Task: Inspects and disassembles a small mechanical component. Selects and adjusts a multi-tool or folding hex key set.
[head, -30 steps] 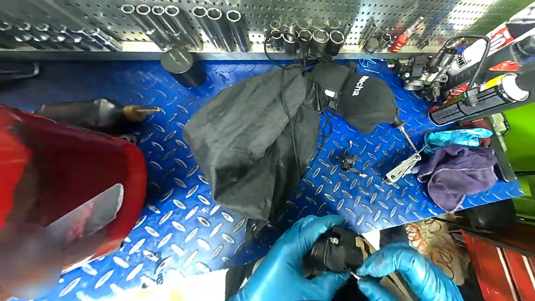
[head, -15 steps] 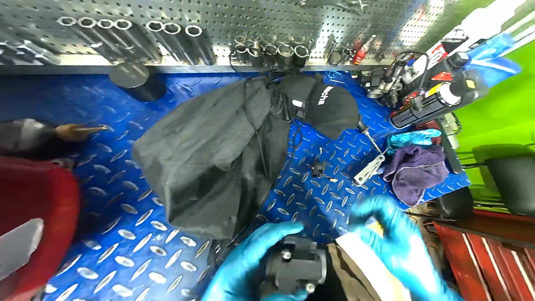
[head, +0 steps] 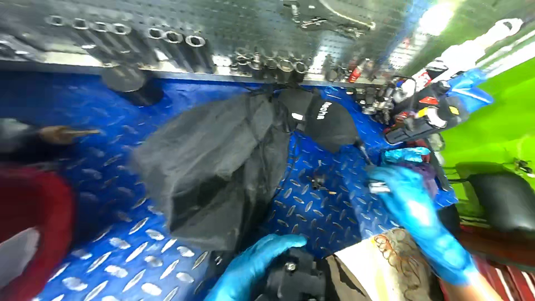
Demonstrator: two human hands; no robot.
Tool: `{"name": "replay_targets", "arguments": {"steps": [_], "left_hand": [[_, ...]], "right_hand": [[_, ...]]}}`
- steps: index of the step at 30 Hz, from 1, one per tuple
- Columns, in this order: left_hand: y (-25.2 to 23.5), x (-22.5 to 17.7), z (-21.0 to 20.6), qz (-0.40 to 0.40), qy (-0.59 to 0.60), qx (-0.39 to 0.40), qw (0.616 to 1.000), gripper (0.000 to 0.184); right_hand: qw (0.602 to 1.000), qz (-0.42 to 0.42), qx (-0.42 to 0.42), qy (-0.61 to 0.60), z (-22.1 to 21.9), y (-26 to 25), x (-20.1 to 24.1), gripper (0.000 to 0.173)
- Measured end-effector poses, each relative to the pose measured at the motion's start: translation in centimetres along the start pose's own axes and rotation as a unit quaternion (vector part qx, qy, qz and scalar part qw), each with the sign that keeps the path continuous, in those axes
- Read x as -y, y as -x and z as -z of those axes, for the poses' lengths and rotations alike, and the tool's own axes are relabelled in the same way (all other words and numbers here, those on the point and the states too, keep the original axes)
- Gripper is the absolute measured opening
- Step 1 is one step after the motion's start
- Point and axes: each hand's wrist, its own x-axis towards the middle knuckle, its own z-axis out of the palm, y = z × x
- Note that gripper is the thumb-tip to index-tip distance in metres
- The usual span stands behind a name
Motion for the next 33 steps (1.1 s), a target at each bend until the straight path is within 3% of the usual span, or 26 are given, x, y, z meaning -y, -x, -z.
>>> {"name": "replay_targets", "arguments": {"steps": [2,5,6,8,10,13,17,23,33], "left_hand": [[-0.3,-0.2,-0.3,-0.006,0.009,-0.003,1.0,0.058],[-0.9,0.4,-0.8,0.021,0.065,0.031,0.997,0.055],[-1.2,0.7,-1.0,0.034,0.084,0.042,0.995,0.053],[-1.4,1.4,-1.3,0.046,0.104,0.057,0.992,0.051],[-1.5,1.6,-1.2,0.056,0.106,0.066,0.991,0.05],[-1.3,1.4,-1.1,0.067,0.105,0.062,0.99,0.053],[-1.2,1.0,-2.0,0.093,0.125,0.029,0.987,0.038],[-1.3,0.7,-2.3,0.099,0.108,0.041,0.988,0.037],[-1.2,1.3,-2.6,0.116,0.058,0.043,0.991,0.037]], "right_hand": [[0.978,-0.057,-0.089,-0.181,3.1,-0.4,3.0,0.035],[0.881,-0.088,-0.175,-0.43,6.0,-0.9,7.6,0.03],[0.845,-0.097,-0.176,-0.495,6.7,-1.3,9.2,0.026],[0.813,-0.101,-0.122,-0.56,7.5,-1.5,11.1,0.025],[0.814,-0.1,-0.094,-0.564,7.2,-1.5,12.1,0.024],[0.812,-0.106,-0.121,-0.561,6.2,-1.5,12.9,0.024],[0.802,-0.109,-0.14,-0.57,6.0,-1.8,13.0,0.024],[0.806,-0.102,-0.141,-0.566,5.8,-1.2,13.0,0.03],[0.844,-0.099,-0.072,-0.523,7.1,-2.3,14.4,0.031]]}}
